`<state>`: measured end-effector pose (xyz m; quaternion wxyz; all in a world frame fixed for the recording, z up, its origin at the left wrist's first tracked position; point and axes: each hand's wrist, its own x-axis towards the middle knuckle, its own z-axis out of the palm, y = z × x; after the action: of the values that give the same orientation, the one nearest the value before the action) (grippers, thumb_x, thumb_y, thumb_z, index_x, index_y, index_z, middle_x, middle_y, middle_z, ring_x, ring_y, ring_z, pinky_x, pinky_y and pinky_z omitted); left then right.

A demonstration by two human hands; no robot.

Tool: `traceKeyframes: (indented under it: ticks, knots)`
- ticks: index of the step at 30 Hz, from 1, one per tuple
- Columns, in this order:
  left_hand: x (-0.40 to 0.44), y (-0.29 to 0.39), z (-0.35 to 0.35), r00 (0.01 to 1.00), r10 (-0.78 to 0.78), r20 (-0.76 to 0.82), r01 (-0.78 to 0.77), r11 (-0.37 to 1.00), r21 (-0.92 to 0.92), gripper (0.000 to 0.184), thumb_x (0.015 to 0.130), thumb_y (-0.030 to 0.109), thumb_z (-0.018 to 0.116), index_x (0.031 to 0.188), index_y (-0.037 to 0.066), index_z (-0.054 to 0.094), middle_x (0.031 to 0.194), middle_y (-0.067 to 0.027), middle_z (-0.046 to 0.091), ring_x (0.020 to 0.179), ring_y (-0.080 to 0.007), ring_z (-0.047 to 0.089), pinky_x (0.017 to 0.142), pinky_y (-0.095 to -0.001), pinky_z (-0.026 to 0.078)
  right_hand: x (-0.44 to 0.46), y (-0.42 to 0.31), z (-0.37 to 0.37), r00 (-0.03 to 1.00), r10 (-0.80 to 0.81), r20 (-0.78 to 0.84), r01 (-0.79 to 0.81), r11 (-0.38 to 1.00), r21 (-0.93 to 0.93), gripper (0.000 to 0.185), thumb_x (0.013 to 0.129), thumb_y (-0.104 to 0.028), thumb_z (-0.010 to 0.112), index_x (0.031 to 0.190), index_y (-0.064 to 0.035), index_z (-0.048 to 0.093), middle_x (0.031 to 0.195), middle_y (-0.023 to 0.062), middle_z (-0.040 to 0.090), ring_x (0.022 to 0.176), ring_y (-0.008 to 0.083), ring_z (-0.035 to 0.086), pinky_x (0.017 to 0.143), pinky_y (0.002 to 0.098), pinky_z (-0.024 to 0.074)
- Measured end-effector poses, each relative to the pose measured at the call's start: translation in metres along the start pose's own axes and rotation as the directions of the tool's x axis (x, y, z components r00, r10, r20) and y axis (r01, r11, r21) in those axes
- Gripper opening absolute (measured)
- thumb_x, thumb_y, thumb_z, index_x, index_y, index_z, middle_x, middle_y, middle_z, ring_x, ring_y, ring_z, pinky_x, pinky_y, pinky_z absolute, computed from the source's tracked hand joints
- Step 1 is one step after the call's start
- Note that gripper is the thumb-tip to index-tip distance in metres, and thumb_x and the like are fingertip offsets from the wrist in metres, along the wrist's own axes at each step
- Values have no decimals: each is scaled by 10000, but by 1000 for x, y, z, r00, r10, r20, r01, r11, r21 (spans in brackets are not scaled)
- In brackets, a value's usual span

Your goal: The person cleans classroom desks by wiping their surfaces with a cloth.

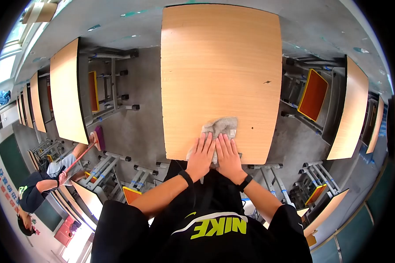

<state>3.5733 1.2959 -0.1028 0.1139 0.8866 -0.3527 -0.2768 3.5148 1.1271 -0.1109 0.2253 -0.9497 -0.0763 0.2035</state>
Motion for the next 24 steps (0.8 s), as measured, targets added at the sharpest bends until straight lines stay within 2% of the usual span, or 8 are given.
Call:
traceKeyframes:
  ticks: [1, 4, 7, 10, 13, 16, 18, 24]
  knots:
    - [5, 0, -2, 1000, -8, -11, 8, 1000, -15, 857, 790, 145, 703, 1562, -26, 372, 1673, -249, 271, 1562, -442, 233, 1271, -565, 183, 10, 5, -8, 1000, -13, 2, 13, 1000, 24, 1106, 694, -410, 822, 1571, 49, 328, 1669, 232, 303, 1584, 374, 226, 1289, 527, 172]
    - [25, -6, -19, 998, -31, -46, 30, 999, -30, 901, 777, 155, 720, 1575, -35, 349, 1679, -247, 262, 1567, -428, 232, 1275, -560, 175, 39, 15, -34, 994, -16, 108, 27, 994, -105, 1099, 693, -399, 822, 1584, 19, 333, 1691, 183, 286, 1593, 314, 224, 1300, 492, 150]
    - [74, -20, -44, 996, -55, -75, 56, 998, 20, 975, 751, 199, 764, 1590, -26, 321, 1684, -245, 252, 1571, -427, 227, 1273, -559, 181, 84, 37, -54, 1000, 15, -9, -14, 997, 71, 1189, 623, -411, 854, 1598, 5, 315, 1697, 168, 281, 1596, 303, 217, 1305, 485, 131]
    - [124, -35, -75, 992, -99, -72, 103, 993, 55, 1109, 698, 307, 861, 1600, -12, 300, 1685, -239, 256, 1569, -428, 231, 1263, -563, 207, 132, 60, -79, 998, -25, -61, 24, 1000, -5, 1247, 568, -380, 883, 1611, -19, 303, 1707, 154, 265, 1604, 285, 194, 1306, 482, 111]
    - [169, -51, -112, 986, -137, -92, 141, 990, 28, 1209, 640, 383, 930, 1600, 4, 300, 1681, -230, 277, 1563, -431, 242, 1249, -576, 232, 183, 76, -119, 1000, -16, 27, 20, 988, -153, 1290, 534, -353, 901, 1627, -46, 287, 1721, 129, 244, 1606, 271, 183, 1301, 483, 118]
    - [220, -69, -134, 974, -163, -158, 174, 983, 58, 1289, 594, 431, 959, 1612, 27, 281, 1689, -234, 257, 1564, -438, 240, 1243, -587, 238, 238, 98, -140, 1000, -20, -8, 17, 956, -292, 1432, 466, -458, 948, 1642, -44, 244, 1736, 123, 202, 1612, 278, 152, 1291, 484, 157]
    - [253, -84, -144, 964, -188, -186, 212, 970, 117, 1351, 552, 466, 974, 1628, 65, 263, 1700, -236, 226, 1571, -434, 233, 1242, -586, 246, 271, 108, -158, 1000, 25, 6, -22, 947, -319, 1452, 464, -457, 954, 1650, -47, 224, 1744, 116, 180, 1614, 274, 139, 1286, 481, 161]
    - [335, -114, -206, 966, -230, -116, 249, 950, 189, 1286, 601, 410, 961, 1637, 122, 254, 1720, -175, 221, 1574, -407, 245, 1230, -608, 255, 352, 117, -210, 981, 194, 25, -164, 886, -435, 1578, 406, -437, 1006, 1669, -58, 140, 1757, 100, 117, 1616, 286, 122, 1262, 484, 240]
